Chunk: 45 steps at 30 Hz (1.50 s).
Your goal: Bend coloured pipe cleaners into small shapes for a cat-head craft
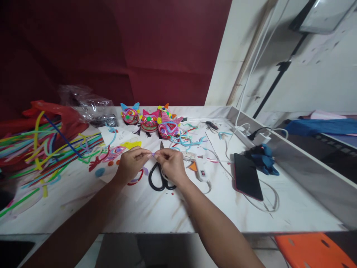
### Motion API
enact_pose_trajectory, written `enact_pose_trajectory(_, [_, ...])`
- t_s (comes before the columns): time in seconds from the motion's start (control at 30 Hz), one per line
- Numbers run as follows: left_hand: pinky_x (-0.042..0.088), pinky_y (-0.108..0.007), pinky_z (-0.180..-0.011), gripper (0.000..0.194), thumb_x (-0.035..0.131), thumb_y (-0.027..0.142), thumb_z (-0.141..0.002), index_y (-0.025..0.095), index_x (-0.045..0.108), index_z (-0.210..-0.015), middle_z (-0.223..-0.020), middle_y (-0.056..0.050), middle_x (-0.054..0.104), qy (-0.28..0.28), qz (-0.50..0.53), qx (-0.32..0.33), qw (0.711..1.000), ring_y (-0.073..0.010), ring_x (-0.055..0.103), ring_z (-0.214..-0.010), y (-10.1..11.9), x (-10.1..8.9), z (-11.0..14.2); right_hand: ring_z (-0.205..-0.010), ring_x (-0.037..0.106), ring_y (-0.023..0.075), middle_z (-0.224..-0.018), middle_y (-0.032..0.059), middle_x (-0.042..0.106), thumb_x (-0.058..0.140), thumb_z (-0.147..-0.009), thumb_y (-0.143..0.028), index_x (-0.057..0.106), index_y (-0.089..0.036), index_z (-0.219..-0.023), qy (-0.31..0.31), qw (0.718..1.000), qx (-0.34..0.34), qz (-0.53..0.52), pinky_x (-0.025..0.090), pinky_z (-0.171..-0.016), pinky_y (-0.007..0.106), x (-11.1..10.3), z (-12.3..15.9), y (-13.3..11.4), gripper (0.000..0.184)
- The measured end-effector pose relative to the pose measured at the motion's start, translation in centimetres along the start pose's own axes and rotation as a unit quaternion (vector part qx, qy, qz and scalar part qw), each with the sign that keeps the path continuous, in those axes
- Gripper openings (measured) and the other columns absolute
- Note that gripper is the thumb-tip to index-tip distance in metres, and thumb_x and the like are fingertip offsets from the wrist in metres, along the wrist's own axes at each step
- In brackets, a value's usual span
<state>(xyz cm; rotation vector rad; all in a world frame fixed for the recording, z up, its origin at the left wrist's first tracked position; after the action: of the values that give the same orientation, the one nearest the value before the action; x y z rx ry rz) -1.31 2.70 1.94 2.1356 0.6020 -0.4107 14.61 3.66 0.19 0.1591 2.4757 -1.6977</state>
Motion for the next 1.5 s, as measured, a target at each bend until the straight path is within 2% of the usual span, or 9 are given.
enact_pose_trajectory(0.3, [0.050,-0.026,-0.064,0.016,0.060,0.029,-0.081,0.018,0.070,-0.076,-0.074,-0.002,0.068,0.005,0.057,-0.066,0.996,-0.0159,0.064,-0.069,-0.8,0.5,0.0,-0.052,0.050,0.0108,-0.057,-0.0014,0.066,0.081,-0.054,-0.030,0.076,-0.019,-0.066,0.060,0.956,0.134,-0.253,0.042,-0.054,0.025,1.9,0.4,0.9,0.017])
enact_pose_trajectory(0.4, [0.049,-0.027,-0.066,0.015,0.056,0.024,-0.083,0.018,0.068,-0.075,-0.072,-0.001,0.064,0.004,-0.029,-0.006,1.000,-0.0162,0.062,-0.070,-0.3,0.2,0.0,-0.054,0.054,0.0130,-0.061,0.0007,0.068,0.079,-0.060,-0.032,0.077,-0.019,-0.070,0.028,0.975,0.101,-0.198,0.044,-0.056,0.027,1.8,0.4,0.8,0.017])
enact_pose_trajectory(0.5, [0.048,-0.029,-0.069,0.022,0.050,0.020,-0.088,0.018,0.067,-0.074,-0.074,-0.003,0.062,-0.009,-0.124,0.084,0.989,-0.0178,0.062,-0.073,0.3,0.3,0.3,-0.064,0.060,0.0165,-0.072,0.0041,0.072,0.073,-0.070,-0.027,0.078,-0.020,-0.077,0.003,0.998,-0.043,-0.040,0.047,-0.062,0.029,0.9,0.2,-0.3,0.011])
enact_pose_trajectory(0.57, [0.049,-0.029,-0.069,0.025,0.047,0.020,-0.091,0.017,0.067,-0.075,-0.075,-0.004,0.062,-0.026,-0.152,0.121,0.981,-0.0181,0.062,-0.074,0.5,0.4,0.5,-0.069,0.063,0.0180,-0.076,0.0055,0.072,0.068,-0.076,-0.023,0.078,-0.021,-0.079,-0.010,0.991,-0.123,0.048,0.048,-0.067,0.030,0.5,0.3,-1.0,0.011])
enact_pose_trajectory(0.63, [0.048,-0.028,-0.068,0.025,0.048,0.020,-0.092,0.018,0.068,-0.077,-0.075,-0.003,0.063,-0.032,-0.148,0.132,0.980,-0.0174,0.062,-0.074,0.4,0.5,0.5,-0.070,0.064,0.0182,-0.075,0.0059,0.072,0.063,-0.080,-0.020,0.077,-0.021,-0.077,-0.018,0.984,-0.149,0.095,0.048,-0.069,0.029,0.3,0.3,-1.3,0.014])
enact_pose_trajectory(0.93, [0.048,-0.025,-0.066,0.017,0.057,0.020,-0.087,0.019,0.070,-0.076,-0.074,-0.001,0.066,-0.026,-0.095,0.085,0.992,-0.0150,0.063,-0.070,0.1,0.1,0.0,-0.068,0.062,0.0173,-0.077,0.0040,0.071,0.062,-0.084,-0.024,0.073,-0.019,-0.080,-0.011,0.992,-0.091,0.087,0.046,-0.064,0.028,0.3,0.0,-0.2,0.013])
enact_pose_trajectory(1.13, [0.048,-0.027,-0.068,0.019,0.055,0.019,-0.088,0.018,0.070,-0.077,-0.075,-0.002,0.065,-0.031,-0.113,0.114,0.987,-0.0164,0.064,-0.073,0.1,0.3,0.2,-0.073,0.065,0.0183,-0.081,0.0067,0.073,0.062,-0.085,-0.019,0.074,-0.019,-0.084,-0.058,0.968,-0.172,0.171,0.046,-0.069,0.028,0.4,0.0,-0.7,0.013])
enact_pose_trajectory(1.23, [0.048,-0.027,-0.069,0.019,0.055,0.019,-0.088,0.019,0.070,-0.076,-0.076,-0.003,0.066,-0.029,-0.107,0.107,0.988,-0.0167,0.065,-0.074,0.1,0.4,0.2,-0.069,0.062,0.0165,-0.075,0.0052,0.071,0.059,-0.086,-0.017,0.073,-0.019,-0.080,-0.073,0.964,-0.175,0.186,0.045,-0.067,0.026,0.4,0.1,-1.1,0.015])
enact_pose_trajectory(1.5, [0.049,-0.026,-0.064,0.014,0.058,0.022,-0.081,0.019,0.069,-0.073,-0.073,-0.002,0.066,-0.012,-0.021,0.002,1.000,-0.0154,0.063,-0.069,0.1,0.1,-0.1,-0.057,0.053,0.0136,-0.065,0.0010,0.067,0.063,-0.081,-0.033,0.075,-0.018,-0.076,-0.031,0.997,-0.038,0.056,0.038,-0.055,0.025,0.6,0.3,-0.2,0.020])
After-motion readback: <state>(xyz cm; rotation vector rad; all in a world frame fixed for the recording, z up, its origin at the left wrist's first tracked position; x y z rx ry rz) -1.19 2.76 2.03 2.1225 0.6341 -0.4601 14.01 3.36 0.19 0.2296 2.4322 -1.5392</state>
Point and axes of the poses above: each hand's wrist, its own z-axis away from the middle knuckle, its own x-axis out of the palm, y = z × x, the point moved 4 cm from there along -z, towards the middle knuckle
